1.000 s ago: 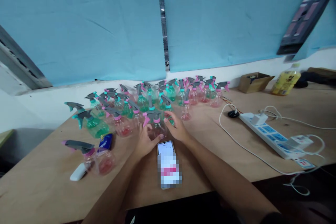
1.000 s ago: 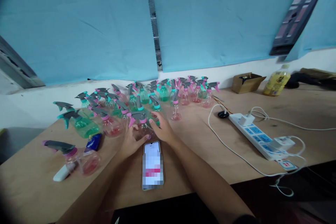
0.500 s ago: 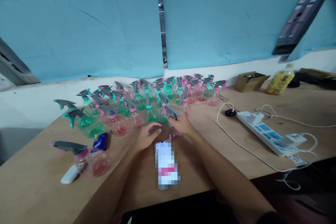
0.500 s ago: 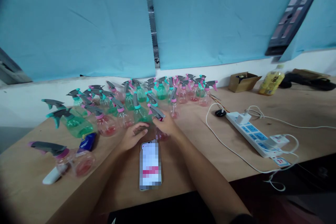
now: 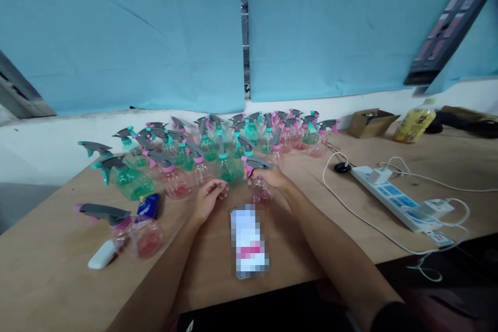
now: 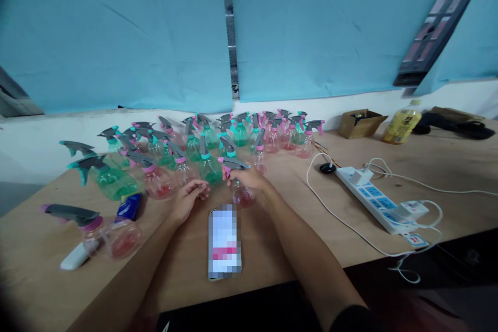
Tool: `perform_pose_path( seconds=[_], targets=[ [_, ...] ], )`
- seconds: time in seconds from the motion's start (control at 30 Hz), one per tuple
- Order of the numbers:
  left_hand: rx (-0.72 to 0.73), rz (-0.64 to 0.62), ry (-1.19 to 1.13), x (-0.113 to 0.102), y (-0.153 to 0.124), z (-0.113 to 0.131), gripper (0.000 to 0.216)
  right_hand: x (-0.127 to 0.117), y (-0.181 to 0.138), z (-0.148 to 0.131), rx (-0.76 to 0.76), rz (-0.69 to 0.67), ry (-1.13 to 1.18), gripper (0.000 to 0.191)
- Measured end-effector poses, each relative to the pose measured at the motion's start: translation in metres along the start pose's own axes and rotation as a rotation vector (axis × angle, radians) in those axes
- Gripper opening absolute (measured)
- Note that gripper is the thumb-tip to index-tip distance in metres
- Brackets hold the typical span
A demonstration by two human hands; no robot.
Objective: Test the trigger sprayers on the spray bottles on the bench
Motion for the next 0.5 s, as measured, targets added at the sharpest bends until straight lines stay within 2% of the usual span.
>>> perform_pose_path(
  seconds=[0.23, 0.5],
  targets=[
    [-0.018, -0.046, 0.034, 0.0063, -0.0002, 0.0002, 0.034, -0.0005, -0.0008, -0.004, -0.03, -0.012, -0.038, 0.035],
    [-0.016, -0.058, 0.052, 0.0073, 0.0, -0.0025, 0.035, 0.0036, 0.0, -0.0048, 0.0, 0.006, -0.042, 0.027]
  ],
)
Point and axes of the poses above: each hand's wrist, its own y-axis towards the middle knuckle, its own x-axis out of the palm, z = x × y, the point moved 9 cm from there along y, towards the middle knuckle, and after that the axes turned 2 degrees about x, right-handed, at the moved point
